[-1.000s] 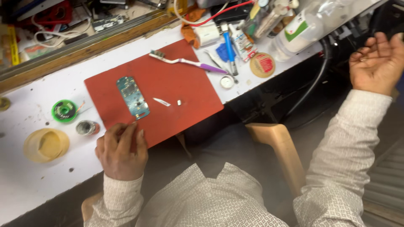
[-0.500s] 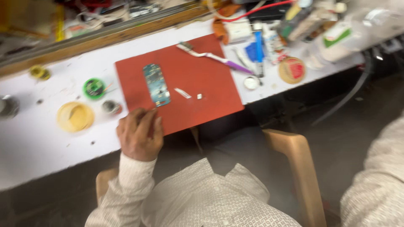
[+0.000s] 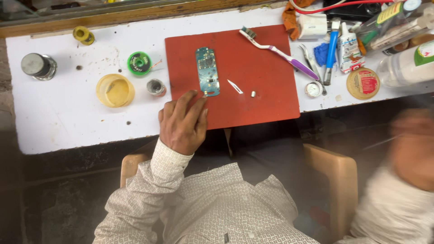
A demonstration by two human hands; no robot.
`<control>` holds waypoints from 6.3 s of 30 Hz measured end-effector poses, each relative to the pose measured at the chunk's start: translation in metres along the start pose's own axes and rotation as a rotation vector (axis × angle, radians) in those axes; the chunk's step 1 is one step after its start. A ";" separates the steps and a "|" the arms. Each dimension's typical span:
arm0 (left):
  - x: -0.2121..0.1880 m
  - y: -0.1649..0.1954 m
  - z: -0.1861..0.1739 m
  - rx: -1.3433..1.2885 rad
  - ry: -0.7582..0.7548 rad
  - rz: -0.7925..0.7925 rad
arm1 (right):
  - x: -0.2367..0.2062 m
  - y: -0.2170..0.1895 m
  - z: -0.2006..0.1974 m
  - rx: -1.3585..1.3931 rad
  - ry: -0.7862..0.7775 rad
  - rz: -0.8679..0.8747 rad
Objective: The person cleans a small circuit board with a toothbrush, then uses a soldering iron and tweezers to apply flux and solder a small component onto the board. The person handles the board, toothbrush, soldering iron, tweezers, and small component throughout the sequence.
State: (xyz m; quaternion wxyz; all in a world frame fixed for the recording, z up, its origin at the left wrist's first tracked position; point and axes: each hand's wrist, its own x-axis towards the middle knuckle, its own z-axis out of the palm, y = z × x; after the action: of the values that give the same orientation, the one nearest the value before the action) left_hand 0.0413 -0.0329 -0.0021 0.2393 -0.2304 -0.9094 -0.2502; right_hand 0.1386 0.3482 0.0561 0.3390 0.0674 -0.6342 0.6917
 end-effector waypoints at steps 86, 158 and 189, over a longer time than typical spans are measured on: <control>-0.001 -0.004 -0.001 -0.035 -0.056 0.019 | 0.001 0.097 0.131 -0.303 -0.450 -0.053; 0.087 -0.222 -0.047 0.374 0.053 -0.117 | -0.006 0.113 0.115 0.268 -0.214 0.117; 0.028 0.005 -0.014 -0.624 0.054 -0.175 | -0.003 0.111 0.112 0.317 -0.347 0.351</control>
State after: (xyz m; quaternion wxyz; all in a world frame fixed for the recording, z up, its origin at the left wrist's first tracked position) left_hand 0.0269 -0.0284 0.0256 0.1586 -0.2070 -0.7985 -0.5425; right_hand 0.0416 0.2476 -0.0170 0.0858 0.1260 -0.5685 0.8084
